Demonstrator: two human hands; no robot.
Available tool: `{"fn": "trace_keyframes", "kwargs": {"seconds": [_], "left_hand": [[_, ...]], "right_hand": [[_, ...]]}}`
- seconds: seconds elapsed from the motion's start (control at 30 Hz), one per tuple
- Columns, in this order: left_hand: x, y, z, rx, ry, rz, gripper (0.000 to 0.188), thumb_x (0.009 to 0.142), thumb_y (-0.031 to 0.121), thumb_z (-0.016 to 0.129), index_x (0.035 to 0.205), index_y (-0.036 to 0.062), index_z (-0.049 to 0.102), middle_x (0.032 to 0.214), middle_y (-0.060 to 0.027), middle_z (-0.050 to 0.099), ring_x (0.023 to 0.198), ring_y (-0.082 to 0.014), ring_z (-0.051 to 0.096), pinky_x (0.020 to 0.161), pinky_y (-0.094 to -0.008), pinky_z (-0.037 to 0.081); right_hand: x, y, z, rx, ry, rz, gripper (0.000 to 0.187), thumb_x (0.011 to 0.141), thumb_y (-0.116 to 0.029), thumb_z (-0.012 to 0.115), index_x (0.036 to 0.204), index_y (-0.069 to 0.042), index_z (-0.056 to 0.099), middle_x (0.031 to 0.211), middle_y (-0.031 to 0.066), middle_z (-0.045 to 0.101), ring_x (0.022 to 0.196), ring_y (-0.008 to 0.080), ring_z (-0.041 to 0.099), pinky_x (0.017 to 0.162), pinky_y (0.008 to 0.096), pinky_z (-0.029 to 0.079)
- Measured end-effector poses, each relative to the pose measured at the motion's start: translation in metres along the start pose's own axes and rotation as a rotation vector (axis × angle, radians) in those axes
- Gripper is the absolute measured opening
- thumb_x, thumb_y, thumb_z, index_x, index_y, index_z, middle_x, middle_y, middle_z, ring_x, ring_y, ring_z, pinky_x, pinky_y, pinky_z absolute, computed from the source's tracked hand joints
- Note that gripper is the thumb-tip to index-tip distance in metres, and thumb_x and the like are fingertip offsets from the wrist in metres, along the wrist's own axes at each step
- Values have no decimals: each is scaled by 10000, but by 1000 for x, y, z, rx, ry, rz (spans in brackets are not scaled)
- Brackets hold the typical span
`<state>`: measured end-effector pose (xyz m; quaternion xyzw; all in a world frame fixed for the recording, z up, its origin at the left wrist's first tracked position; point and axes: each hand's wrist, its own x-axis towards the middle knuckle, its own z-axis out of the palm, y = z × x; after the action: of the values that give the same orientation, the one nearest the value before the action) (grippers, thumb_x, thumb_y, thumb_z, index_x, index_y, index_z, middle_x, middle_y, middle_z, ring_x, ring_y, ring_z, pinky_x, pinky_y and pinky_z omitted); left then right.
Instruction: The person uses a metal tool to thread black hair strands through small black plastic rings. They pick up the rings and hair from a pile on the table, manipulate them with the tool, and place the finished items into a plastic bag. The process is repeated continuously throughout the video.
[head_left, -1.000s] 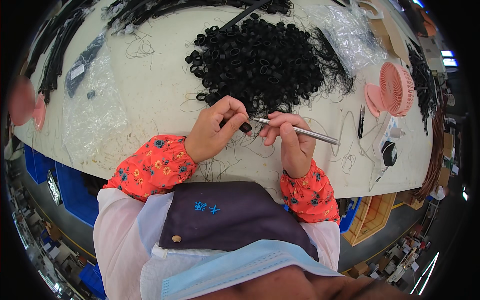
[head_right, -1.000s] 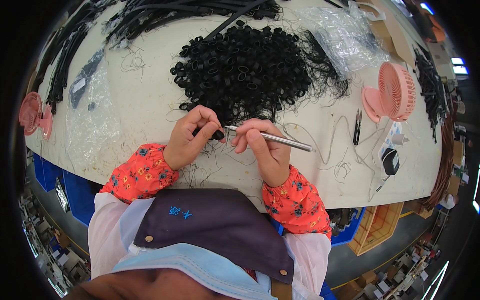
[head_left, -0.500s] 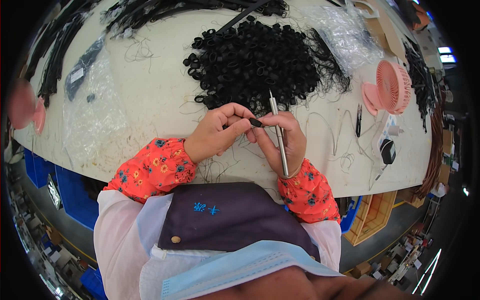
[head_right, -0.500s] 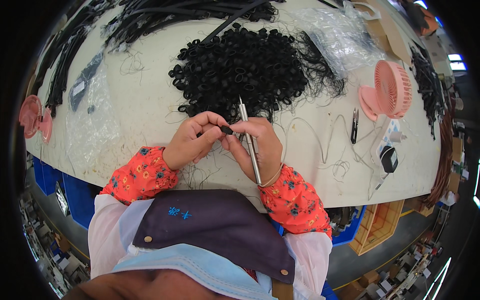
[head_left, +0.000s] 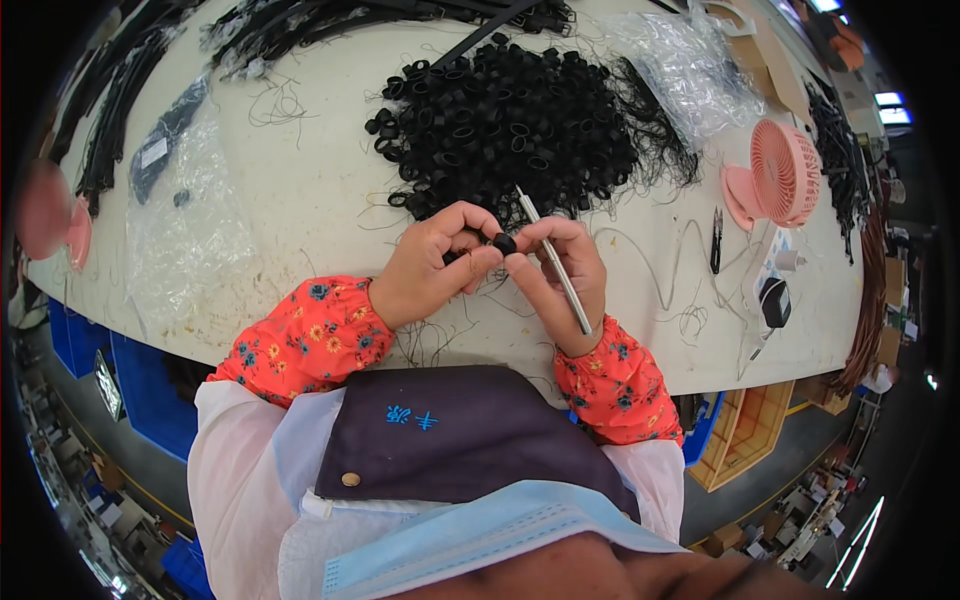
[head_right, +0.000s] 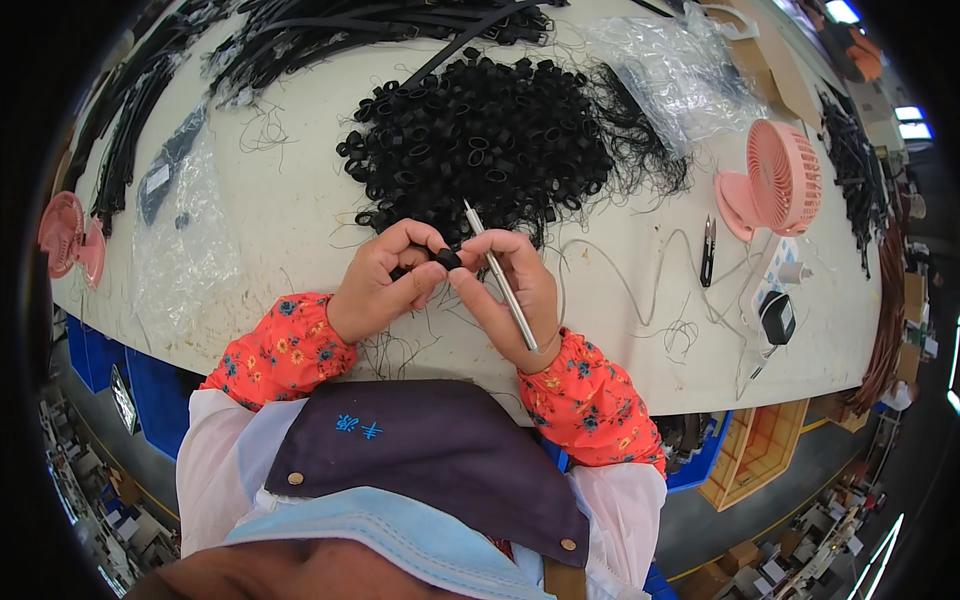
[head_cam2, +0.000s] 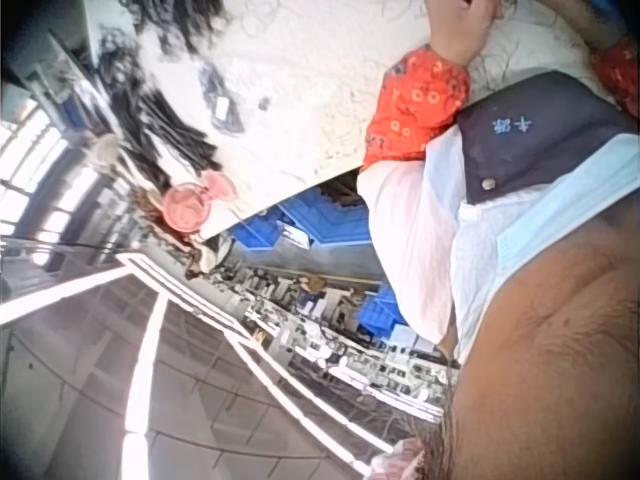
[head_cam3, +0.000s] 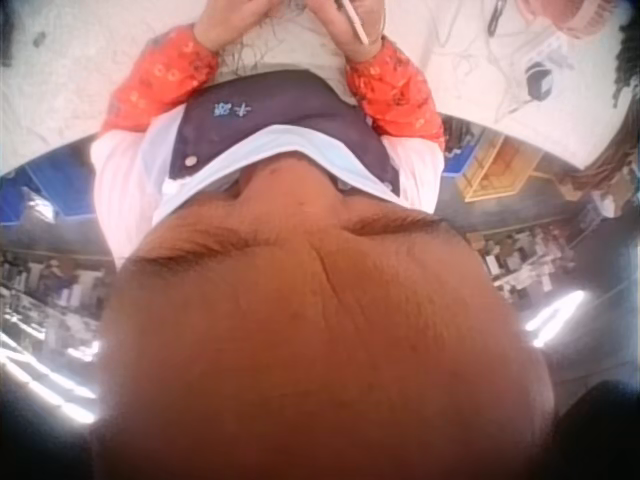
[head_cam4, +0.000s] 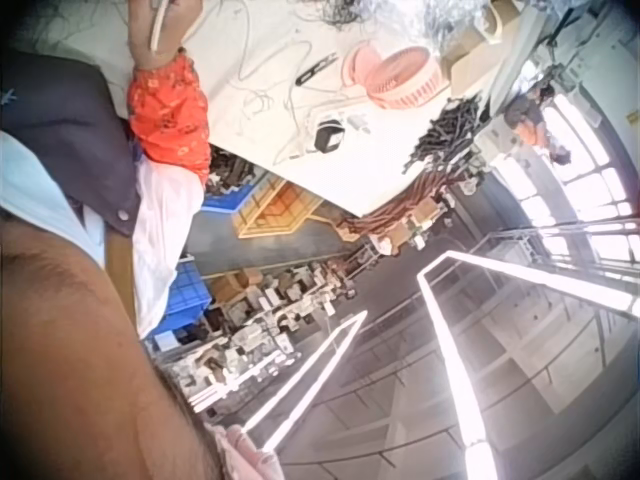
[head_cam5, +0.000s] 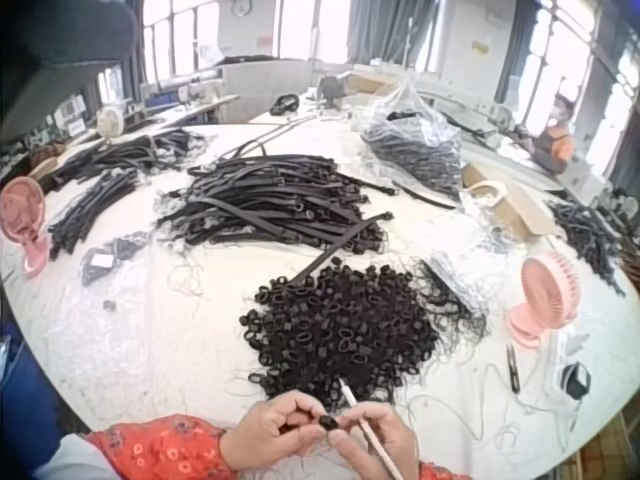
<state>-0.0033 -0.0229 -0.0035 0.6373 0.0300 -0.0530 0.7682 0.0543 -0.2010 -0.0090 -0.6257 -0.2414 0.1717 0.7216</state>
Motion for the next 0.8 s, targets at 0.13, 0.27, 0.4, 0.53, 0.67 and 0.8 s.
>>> {"fn": "trace_keyframes", "kwargs": {"seconds": [0.13,0.27,0.4,0.53,0.67,0.8], "left_hand": [[1,1,-6,-11,0,-54,131,929,115,593,998,33,518,651,23,539,541,-20,460,467,-181,347],[2,0,-11,-42,51,-105,155,935,152,605,989,24,537,612,24,525,505,-19,420,447,-194,317],[4,1,-12,-64,68,-122,165,947,175,591,974,19,543,600,29,513,486,-16,397,437,-194,304],[4,3,-11,-62,64,-122,168,953,179,580,974,17,543,595,29,508,486,-16,393,437,-196,300],[3,3,-11,6,62,-94,166,955,174,575,977,13,542,589,32,504,487,-16,393,439,-199,301],[3,2,-10,5,52,-74,167,954,170,574,977,9,538,585,35,499,492,-18,391,445,-203,304]], "right_hand": [[1,-5,0,-82,0,7,293,889,8,610,1164,-18,514,992,66,617,909,112,592,806,241,477],[5,-12,-1,-81,66,-32,235,953,-64,536,1178,5,519,974,92,633,931,148,612,844,279,479],[2,-10,-14,96,-26,-101,213,996,-136,468,1080,37,560,807,95,632,830,163,624,839,309,478],[5,-8,-19,-11,-94,-161,213,1000,-136,457,1038,34,580,779,85,622,751,155,621,785,297,479],[5,-10,-13,32,-77,-120,218,1003,-139,452,1032,30,585,786,78,606,731,147,618,751,295,482],[5,-10,-13,46,-73,-109,218,1003,-143,452,1040,28,583,800,77,598,733,143,617,748,297,486]]}}
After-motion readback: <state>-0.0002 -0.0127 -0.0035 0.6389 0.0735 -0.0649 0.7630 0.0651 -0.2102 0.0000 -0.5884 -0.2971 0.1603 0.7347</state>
